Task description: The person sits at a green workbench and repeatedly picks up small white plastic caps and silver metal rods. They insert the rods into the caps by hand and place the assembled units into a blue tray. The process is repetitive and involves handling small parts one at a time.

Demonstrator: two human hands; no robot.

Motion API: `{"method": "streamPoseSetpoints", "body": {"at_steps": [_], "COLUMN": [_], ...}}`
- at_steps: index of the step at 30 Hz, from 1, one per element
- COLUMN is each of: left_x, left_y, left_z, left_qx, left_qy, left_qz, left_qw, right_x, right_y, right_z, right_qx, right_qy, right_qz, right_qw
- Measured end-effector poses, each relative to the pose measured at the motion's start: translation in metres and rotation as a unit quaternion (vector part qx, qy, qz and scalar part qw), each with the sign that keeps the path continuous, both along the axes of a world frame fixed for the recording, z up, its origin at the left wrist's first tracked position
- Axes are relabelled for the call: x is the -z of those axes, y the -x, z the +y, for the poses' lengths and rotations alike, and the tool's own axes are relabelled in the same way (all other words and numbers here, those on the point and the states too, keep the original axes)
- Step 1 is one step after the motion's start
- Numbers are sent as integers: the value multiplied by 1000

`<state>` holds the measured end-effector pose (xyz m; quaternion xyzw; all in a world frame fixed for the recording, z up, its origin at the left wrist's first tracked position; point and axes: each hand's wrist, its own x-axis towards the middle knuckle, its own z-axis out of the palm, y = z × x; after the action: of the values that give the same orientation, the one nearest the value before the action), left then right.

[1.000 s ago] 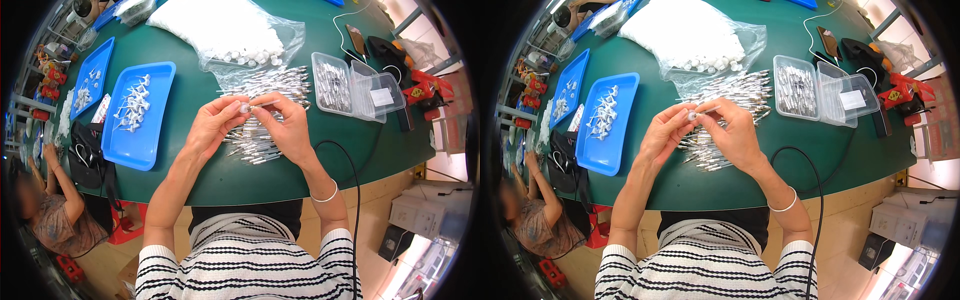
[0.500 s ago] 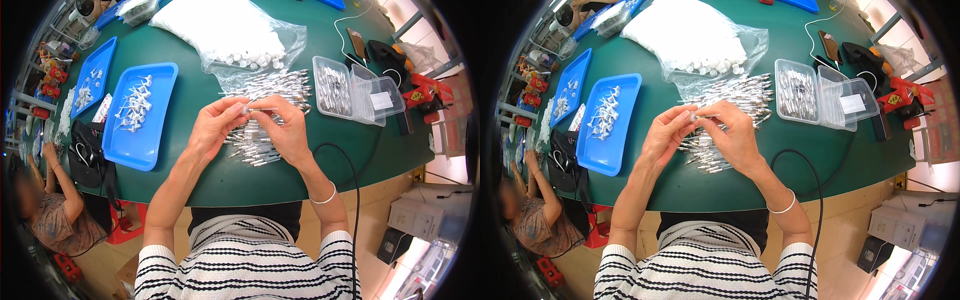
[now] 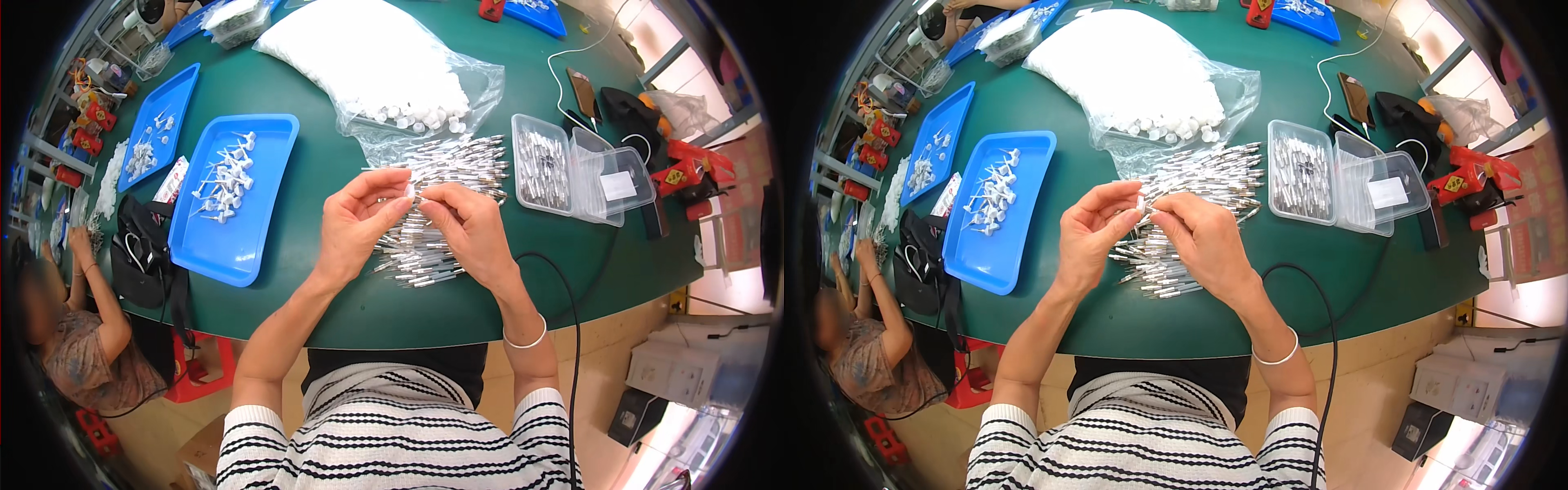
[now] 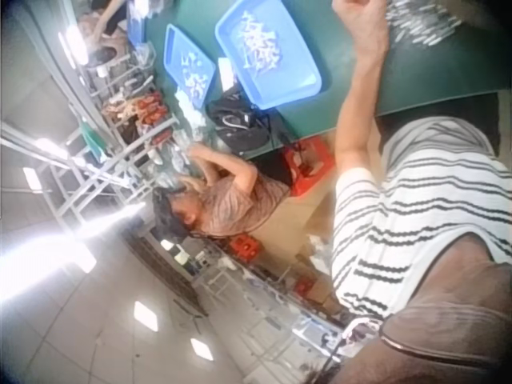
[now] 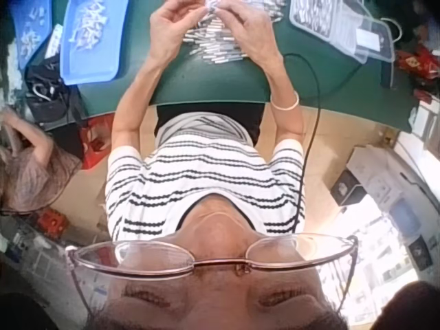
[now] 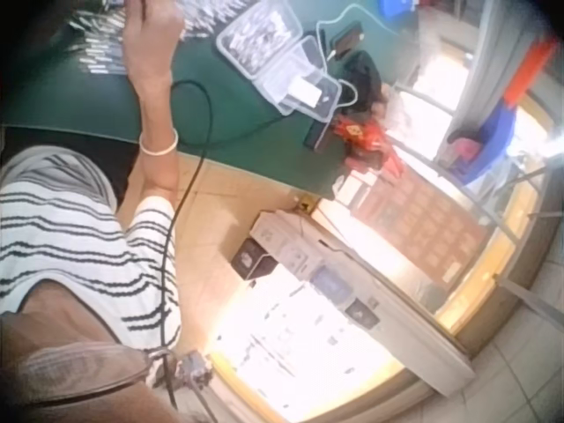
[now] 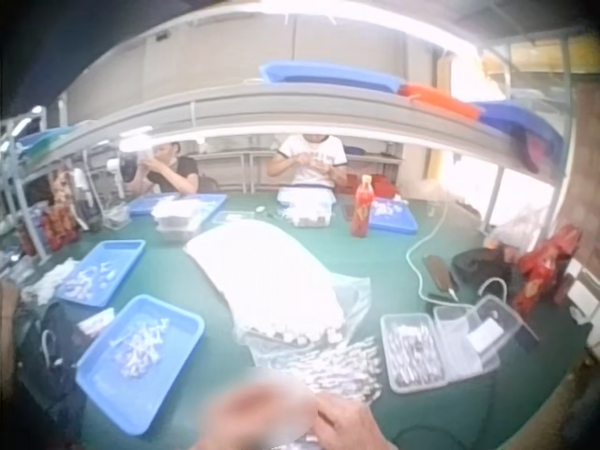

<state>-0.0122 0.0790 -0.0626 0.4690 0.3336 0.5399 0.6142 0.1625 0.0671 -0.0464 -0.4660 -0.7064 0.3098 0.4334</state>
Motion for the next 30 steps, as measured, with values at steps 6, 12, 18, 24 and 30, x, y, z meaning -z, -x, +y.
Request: {"method": "streamPoseSetpoints", "body": {"at_steps": [6, 12, 18, 24, 30], "left_x": [-1, -9, 3, 2, 5], "left_y": [0, -1, 3, 3, 2], "left_z": [-2, -6, -1, -1, -1], "left_qx": [11, -33, 9, 44, 45], "left_qy": [-80, -119, -122, -101, -148], "left_qz": [16, 79, 29, -6, -3], "left_qw": [997, 989, 992, 994, 988], "right_x": [6, 14, 15, 7, 12], "right_y": [-3, 1, 6, 0, 7], "right_z": [3, 3, -1, 0, -4], "right_qx": [-36, -49, -29, -75, -45], "right_qy": [45, 49, -5, 37, 3], "right_qz": [57, 117, 100, 115, 119], "right_qw": [997, 991, 995, 990, 992]}}
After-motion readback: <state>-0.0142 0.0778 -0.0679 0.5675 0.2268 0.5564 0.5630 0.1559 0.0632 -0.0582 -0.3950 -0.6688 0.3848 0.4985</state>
